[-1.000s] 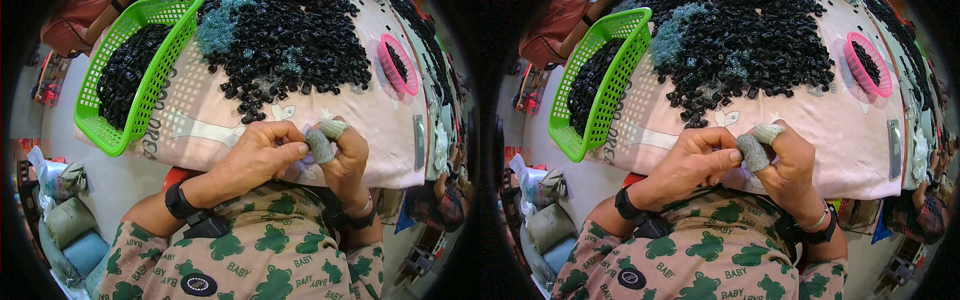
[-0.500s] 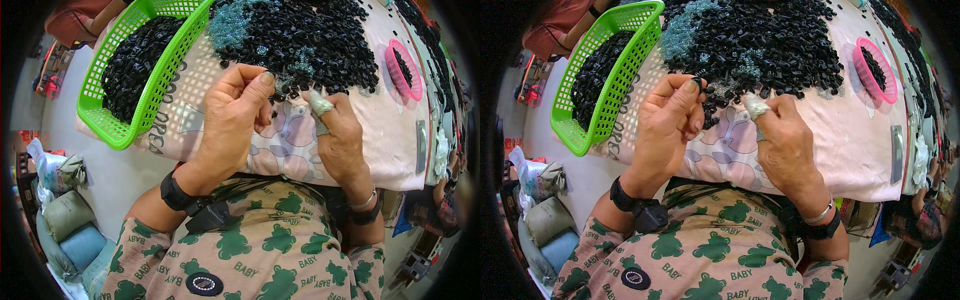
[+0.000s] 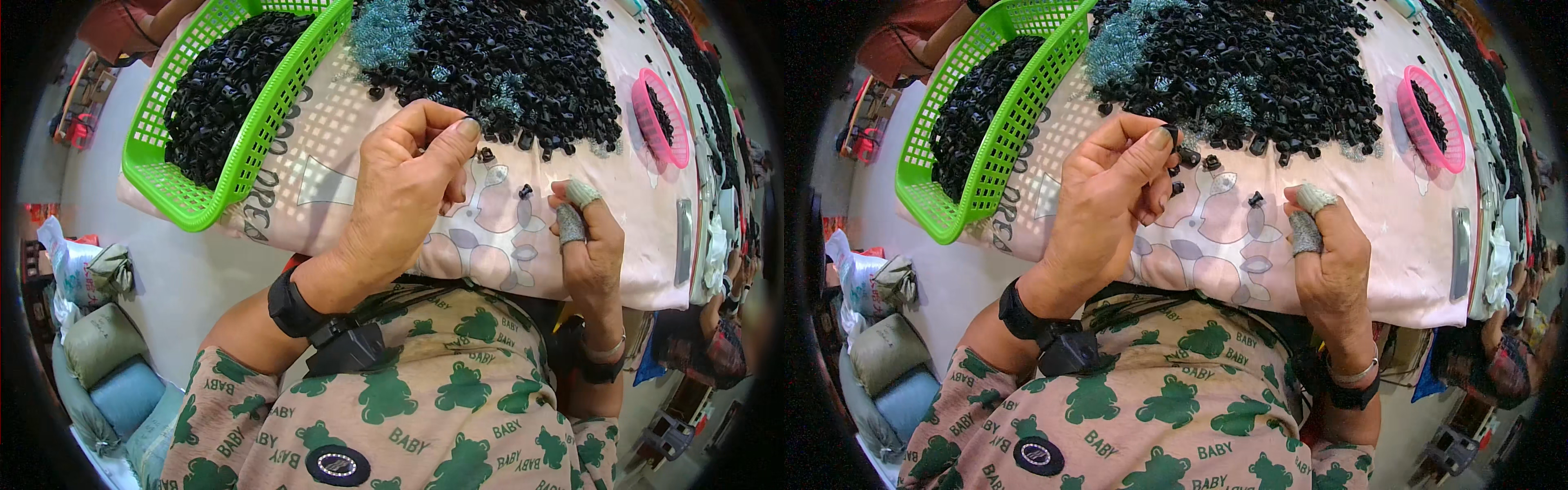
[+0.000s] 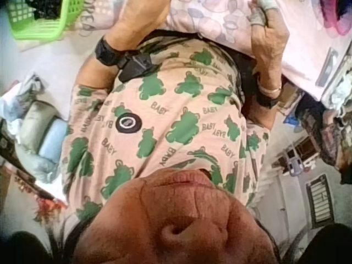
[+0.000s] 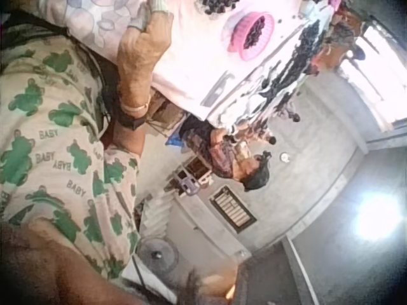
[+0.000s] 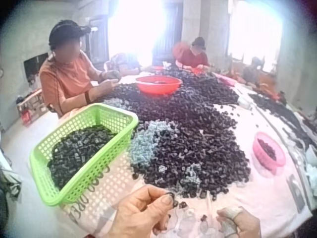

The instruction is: Assembling small black plastic shoe components by hand at a workstation.

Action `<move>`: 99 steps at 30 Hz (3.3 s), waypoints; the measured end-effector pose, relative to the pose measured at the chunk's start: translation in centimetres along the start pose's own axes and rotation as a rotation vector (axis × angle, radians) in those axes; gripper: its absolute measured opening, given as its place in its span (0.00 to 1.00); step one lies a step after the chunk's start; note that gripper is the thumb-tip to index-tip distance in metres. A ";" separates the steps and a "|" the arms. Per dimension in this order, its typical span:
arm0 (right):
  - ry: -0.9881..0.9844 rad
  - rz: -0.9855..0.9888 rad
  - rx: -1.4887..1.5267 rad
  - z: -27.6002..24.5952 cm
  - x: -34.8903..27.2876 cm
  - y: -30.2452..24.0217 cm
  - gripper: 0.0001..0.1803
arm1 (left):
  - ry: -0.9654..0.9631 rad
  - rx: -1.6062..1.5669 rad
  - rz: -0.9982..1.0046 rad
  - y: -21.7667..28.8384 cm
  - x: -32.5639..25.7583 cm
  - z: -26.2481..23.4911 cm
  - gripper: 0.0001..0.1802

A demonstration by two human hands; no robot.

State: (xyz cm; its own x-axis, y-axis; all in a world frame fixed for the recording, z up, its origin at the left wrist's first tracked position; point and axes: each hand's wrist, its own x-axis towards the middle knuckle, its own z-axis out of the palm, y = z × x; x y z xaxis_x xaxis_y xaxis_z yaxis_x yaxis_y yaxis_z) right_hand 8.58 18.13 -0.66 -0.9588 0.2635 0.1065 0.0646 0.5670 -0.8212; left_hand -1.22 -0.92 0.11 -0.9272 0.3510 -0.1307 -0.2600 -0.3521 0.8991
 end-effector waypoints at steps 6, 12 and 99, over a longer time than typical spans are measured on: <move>-0.008 -0.225 -0.234 0.8 0.7 -0.6 0.20 | -0.063 0.011 -0.045 -0.6 -0.1 -0.2 0.08; -0.091 -0.249 -0.454 1.6 1.6 -1.6 0.19 | -0.215 0.048 -0.120 -0.5 -0.4 -0.3 0.09; 0.235 -0.124 -0.490 -6.4 3.2 4.2 0.15 | -0.103 0.297 0.113 -0.7 -0.2 0.1 0.11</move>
State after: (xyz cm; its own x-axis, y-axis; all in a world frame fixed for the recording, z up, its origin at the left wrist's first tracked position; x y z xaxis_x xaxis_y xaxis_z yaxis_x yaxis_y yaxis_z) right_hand 7.57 26.31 -0.16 -0.8834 0.3069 0.3541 0.1301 0.8866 -0.4439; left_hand -0.84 -0.59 -0.47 -0.9096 0.4154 0.0057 -0.0536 -0.1311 0.9899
